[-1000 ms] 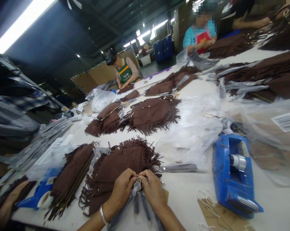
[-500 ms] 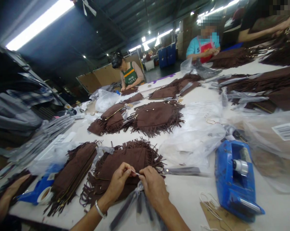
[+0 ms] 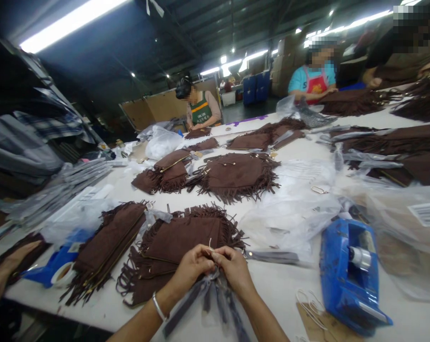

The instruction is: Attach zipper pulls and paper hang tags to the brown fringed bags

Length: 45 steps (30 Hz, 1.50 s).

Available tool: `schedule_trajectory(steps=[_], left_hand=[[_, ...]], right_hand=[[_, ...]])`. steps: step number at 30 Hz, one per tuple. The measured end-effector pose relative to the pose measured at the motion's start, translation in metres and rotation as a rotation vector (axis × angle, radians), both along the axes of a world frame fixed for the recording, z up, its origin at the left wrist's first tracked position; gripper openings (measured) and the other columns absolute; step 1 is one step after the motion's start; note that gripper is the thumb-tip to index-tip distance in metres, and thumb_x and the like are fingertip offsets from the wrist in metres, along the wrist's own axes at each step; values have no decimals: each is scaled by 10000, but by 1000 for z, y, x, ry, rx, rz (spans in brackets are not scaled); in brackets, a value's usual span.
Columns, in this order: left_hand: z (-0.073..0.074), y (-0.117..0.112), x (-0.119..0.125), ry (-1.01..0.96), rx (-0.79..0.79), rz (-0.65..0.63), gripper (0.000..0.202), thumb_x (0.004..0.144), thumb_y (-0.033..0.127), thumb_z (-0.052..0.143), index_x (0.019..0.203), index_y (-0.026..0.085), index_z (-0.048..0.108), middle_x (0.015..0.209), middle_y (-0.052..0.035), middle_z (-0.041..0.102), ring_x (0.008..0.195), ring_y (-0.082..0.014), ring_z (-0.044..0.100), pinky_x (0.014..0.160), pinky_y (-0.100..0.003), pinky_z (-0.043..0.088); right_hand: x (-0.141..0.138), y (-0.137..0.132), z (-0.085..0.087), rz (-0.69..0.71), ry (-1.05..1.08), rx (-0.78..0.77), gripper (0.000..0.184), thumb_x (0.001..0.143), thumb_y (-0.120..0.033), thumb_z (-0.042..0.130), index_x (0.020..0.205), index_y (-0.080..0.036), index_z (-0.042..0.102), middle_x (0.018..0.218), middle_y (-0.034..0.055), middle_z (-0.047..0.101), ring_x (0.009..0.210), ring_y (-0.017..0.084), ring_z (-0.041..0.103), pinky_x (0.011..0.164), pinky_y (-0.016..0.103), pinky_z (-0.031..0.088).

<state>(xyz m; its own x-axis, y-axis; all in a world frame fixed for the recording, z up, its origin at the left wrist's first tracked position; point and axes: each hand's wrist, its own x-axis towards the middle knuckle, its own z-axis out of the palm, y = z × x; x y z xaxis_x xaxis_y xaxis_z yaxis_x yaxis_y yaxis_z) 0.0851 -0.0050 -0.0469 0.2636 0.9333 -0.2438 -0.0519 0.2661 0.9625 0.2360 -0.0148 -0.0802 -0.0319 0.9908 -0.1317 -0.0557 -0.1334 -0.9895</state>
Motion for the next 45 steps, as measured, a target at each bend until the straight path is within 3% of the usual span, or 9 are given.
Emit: schedule_trajectory(steps=[4,9,17,23,27,32,36,40,45], left_hand=[[-8,4,10,-4,-7,27,230,604,193,718,742,148,539,572,34,571,478,-77,485,477,-189,344],[-9,8,11,128,-25,60,195,643,274,688,677,148,543,491,16,566,398,-77,444,408,-188,288],[-16,8,2,97,-37,85,210,638,293,717,682,140,580,545,-5,597,420,-84,483,426,-189,350],[-3,10,-9,-61,-139,-228,185,703,302,669,758,136,609,651,-22,612,456,-73,491,412,-178,331],[4,17,-16,-68,-208,-360,218,697,297,670,806,109,663,631,-24,608,423,-66,472,392,-177,321],[2,26,-23,-74,-223,-432,278,675,245,654,909,103,705,634,-28,627,415,-64,477,384,-174,321],[-5,28,-25,1,-219,-495,405,717,314,673,1071,117,694,578,-18,623,353,-60,448,350,-168,282],[-9,28,-23,36,-236,-499,502,721,352,699,1175,143,652,527,-1,609,336,-65,447,352,-163,309],[-4,25,-23,-35,-231,-440,568,664,323,778,1187,151,636,655,-35,671,391,-62,475,404,-176,358]], right_hand=[[-3,-1,6,-60,9,9,327,756,-488,649,820,-180,738,772,36,720,699,186,619,619,260,434],[-3,-2,17,-119,-68,12,388,746,-539,629,811,-172,736,794,64,731,722,211,636,626,275,454],[3,-4,19,-129,-446,93,265,867,-394,501,790,-210,675,782,20,707,740,198,627,667,272,419],[7,-6,15,-87,-843,354,235,925,-269,404,848,-210,617,827,30,649,766,174,597,684,268,387],[15,-16,16,-2,-934,367,201,910,-250,434,915,-206,630,901,45,653,862,193,600,739,284,410],[27,-47,10,18,-942,245,288,872,-335,515,1121,-206,581,1070,78,659,978,235,615,813,328,444],[28,-63,4,12,-865,134,308,842,-297,513,1141,-235,556,1031,44,686,919,230,653,774,325,466],[27,-62,10,-53,-768,142,262,840,-262,476,1087,-244,563,952,27,692,871,220,661,761,324,487],[22,-56,23,-228,-709,196,501,845,-271,511,1333,-228,407,1064,63,649,824,212,656,755,347,528]])
